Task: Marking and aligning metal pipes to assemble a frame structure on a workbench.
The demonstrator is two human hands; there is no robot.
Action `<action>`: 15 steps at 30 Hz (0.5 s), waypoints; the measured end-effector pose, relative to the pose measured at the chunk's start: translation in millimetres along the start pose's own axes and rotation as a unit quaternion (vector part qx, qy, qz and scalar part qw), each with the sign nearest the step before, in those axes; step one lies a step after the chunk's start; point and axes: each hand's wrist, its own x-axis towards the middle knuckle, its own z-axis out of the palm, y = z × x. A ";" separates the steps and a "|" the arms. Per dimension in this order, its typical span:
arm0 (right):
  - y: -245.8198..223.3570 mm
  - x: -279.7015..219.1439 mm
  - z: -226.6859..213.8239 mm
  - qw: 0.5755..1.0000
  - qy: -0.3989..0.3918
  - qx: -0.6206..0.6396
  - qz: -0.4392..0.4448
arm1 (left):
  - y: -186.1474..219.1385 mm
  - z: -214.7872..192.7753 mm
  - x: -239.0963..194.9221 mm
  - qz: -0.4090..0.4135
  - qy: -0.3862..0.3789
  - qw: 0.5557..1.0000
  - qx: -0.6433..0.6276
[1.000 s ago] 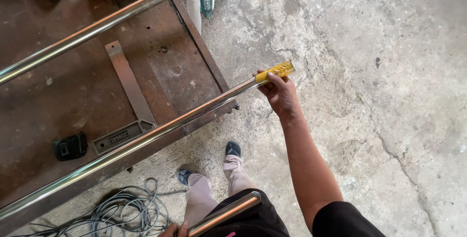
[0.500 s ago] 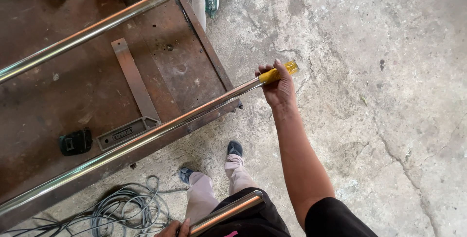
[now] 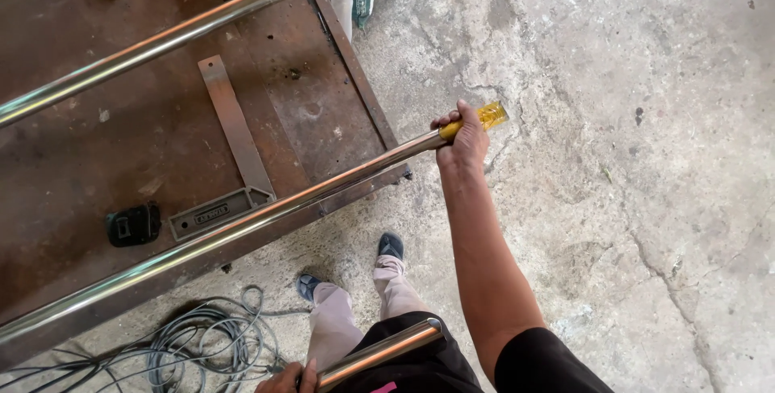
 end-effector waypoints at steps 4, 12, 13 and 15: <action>2.7 5.9 -6.4 0.993 -0.116 0.019 0.015 | 6.3 -10.5 3.7 -0.010 -0.049 0.999 -0.005; 0.4 -7.2 4.1 0.980 -0.173 0.072 0.062 | -8.3 -12.8 11.1 0.151 -0.102 0.983 0.019; 2.0 -7.2 2.8 0.980 -0.173 0.073 0.061 | -13.9 -5.0 9.8 0.153 -0.101 0.983 0.020; 2.7 -7.7 1.9 0.982 -0.173 0.055 0.049 | -21.8 10.1 6.0 0.340 0.093 0.930 0.100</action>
